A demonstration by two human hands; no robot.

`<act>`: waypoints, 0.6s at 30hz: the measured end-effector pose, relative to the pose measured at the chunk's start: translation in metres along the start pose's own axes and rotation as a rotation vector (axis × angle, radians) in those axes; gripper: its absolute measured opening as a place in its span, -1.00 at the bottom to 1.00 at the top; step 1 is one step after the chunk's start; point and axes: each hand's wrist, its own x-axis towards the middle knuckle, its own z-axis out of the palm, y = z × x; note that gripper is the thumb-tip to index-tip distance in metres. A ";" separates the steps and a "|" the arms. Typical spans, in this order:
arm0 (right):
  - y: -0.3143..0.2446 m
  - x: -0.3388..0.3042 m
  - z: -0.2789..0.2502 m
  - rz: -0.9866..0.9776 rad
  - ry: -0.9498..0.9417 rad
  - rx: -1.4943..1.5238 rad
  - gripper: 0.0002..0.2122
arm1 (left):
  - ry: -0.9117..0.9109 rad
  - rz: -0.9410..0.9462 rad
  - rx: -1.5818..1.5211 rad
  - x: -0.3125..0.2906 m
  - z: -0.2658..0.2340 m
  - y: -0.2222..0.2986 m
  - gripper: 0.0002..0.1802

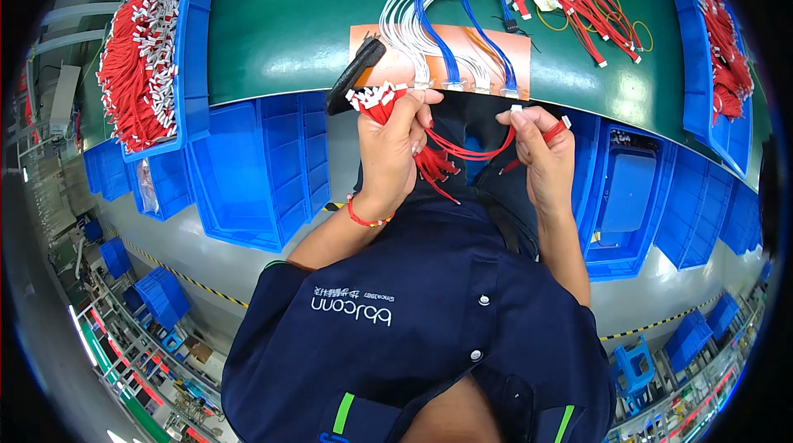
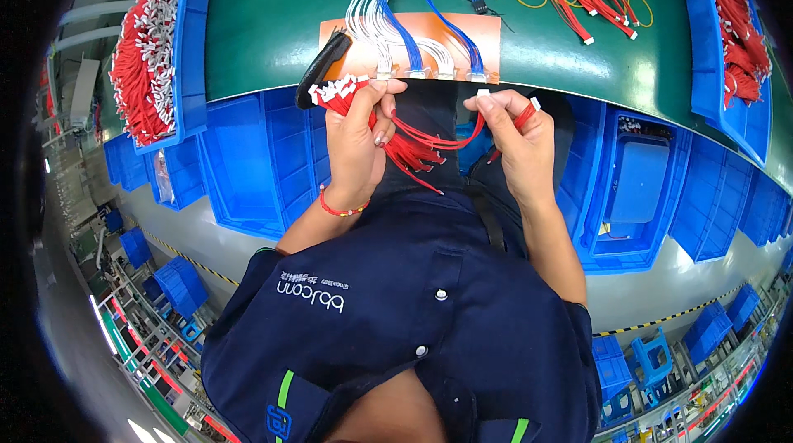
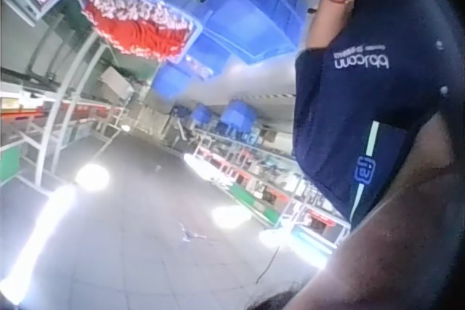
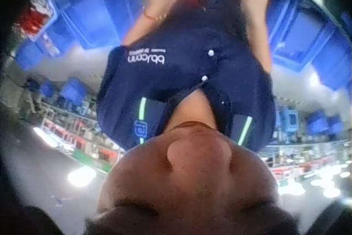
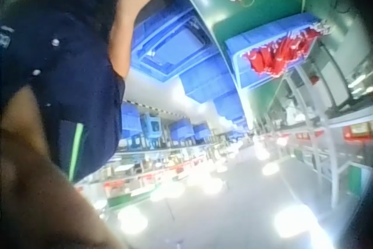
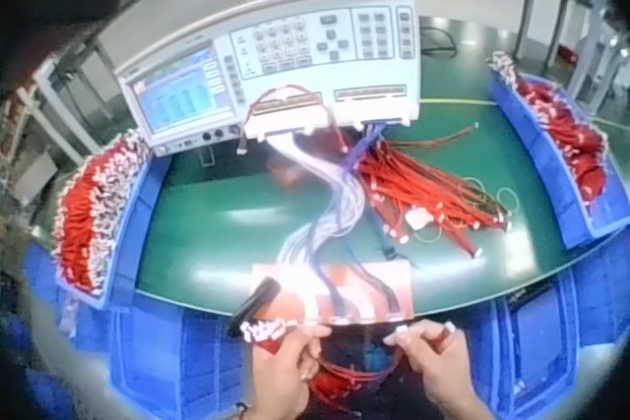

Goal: The person bundles and organizes bunches of red, blue, and white wire harnesses by hand at a factory workbench, securing each bundle with rubber bands.

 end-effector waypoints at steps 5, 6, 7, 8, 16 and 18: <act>0.004 0.003 0.009 -0.045 0.110 0.026 -0.80 | -0.044 -0.170 -0.123 0.003 -0.008 0.013 -0.72; 0.005 0.003 0.010 -0.047 0.111 0.025 -0.80 | -0.101 -0.209 -0.106 0.004 -0.011 0.015 -0.71; 0.005 0.004 0.012 -0.053 0.118 0.013 -0.80 | -0.156 -0.246 -0.089 0.006 -0.014 0.017 -0.71; 0.006 0.004 0.013 -0.059 0.127 0.002 -0.80 | -0.193 -0.233 -0.077 0.007 -0.018 0.016 -0.70; 0.003 0.003 0.015 0.018 0.102 0.131 -0.80 | -0.174 -0.223 -0.059 -0.001 -0.016 0.016 -0.66; 0.003 0.004 0.014 0.024 0.104 0.144 -0.81 | -0.166 -0.223 -0.067 -0.001 -0.015 0.018 -0.67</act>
